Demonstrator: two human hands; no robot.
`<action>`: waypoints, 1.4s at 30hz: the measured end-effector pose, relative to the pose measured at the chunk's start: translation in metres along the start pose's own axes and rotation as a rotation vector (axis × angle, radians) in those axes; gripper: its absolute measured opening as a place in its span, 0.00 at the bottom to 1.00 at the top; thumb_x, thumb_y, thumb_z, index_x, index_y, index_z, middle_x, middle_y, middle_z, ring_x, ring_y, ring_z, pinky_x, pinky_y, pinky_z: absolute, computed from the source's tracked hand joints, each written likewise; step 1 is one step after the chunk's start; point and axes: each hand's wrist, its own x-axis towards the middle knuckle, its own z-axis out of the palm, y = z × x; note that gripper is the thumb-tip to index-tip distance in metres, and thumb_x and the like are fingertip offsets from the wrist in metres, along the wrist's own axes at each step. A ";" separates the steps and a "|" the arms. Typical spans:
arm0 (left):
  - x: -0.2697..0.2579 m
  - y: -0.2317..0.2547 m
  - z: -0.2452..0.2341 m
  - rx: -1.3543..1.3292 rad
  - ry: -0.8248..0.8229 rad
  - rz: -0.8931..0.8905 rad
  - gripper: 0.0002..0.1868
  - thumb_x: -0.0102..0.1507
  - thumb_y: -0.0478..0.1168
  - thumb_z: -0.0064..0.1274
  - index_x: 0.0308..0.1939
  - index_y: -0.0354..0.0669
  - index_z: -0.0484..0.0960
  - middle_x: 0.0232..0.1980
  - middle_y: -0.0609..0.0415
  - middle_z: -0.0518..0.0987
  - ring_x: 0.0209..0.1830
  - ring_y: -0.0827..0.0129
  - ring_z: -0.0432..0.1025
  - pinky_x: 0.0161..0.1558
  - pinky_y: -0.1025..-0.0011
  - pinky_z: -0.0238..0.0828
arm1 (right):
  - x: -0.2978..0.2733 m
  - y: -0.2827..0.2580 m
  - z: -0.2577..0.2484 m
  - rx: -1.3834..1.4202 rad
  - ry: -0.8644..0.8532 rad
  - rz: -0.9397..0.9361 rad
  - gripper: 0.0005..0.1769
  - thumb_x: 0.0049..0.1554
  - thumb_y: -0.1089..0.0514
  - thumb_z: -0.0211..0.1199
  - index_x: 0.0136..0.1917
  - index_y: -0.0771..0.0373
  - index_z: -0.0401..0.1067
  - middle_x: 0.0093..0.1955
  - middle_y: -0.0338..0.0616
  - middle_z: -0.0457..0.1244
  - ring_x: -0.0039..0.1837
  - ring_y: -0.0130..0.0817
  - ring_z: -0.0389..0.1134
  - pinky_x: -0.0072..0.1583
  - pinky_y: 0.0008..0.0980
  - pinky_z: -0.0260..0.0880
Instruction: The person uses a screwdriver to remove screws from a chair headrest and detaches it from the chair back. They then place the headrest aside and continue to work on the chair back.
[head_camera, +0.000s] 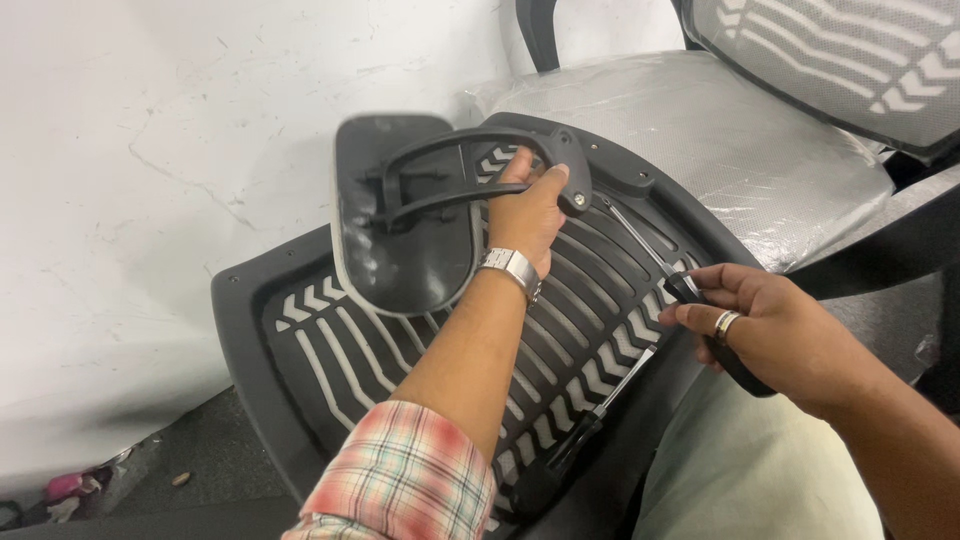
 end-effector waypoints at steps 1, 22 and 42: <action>-0.001 0.003 0.001 -0.001 -0.031 0.000 0.27 0.64 0.36 0.51 0.69 0.47 0.72 0.53 0.56 0.78 0.44 0.73 0.69 0.39 0.70 0.69 | -0.003 -0.002 0.000 0.010 -0.006 0.013 0.20 0.60 0.63 0.62 0.64 0.72 0.68 0.40 0.48 0.70 0.35 0.34 0.68 0.37 0.31 0.69; -0.029 -0.024 -0.007 0.091 -0.218 0.189 0.31 0.67 0.30 0.45 0.75 0.38 0.61 0.73 0.43 0.70 0.73 0.66 0.66 0.69 0.71 0.64 | -0.033 -0.013 0.031 0.617 -0.076 0.297 0.20 0.62 0.58 0.51 0.55 0.77 0.73 0.39 0.48 0.65 0.35 0.27 0.62 0.34 0.25 0.66; -0.033 -0.028 -0.003 0.069 -0.157 0.167 0.35 0.67 0.31 0.44 0.79 0.42 0.52 0.68 0.43 0.75 0.66 0.69 0.70 0.64 0.72 0.67 | -0.017 -0.007 0.031 0.871 -0.190 0.362 0.16 0.63 0.57 0.50 0.50 0.73 0.70 0.36 0.41 0.61 0.28 0.22 0.60 0.26 0.20 0.60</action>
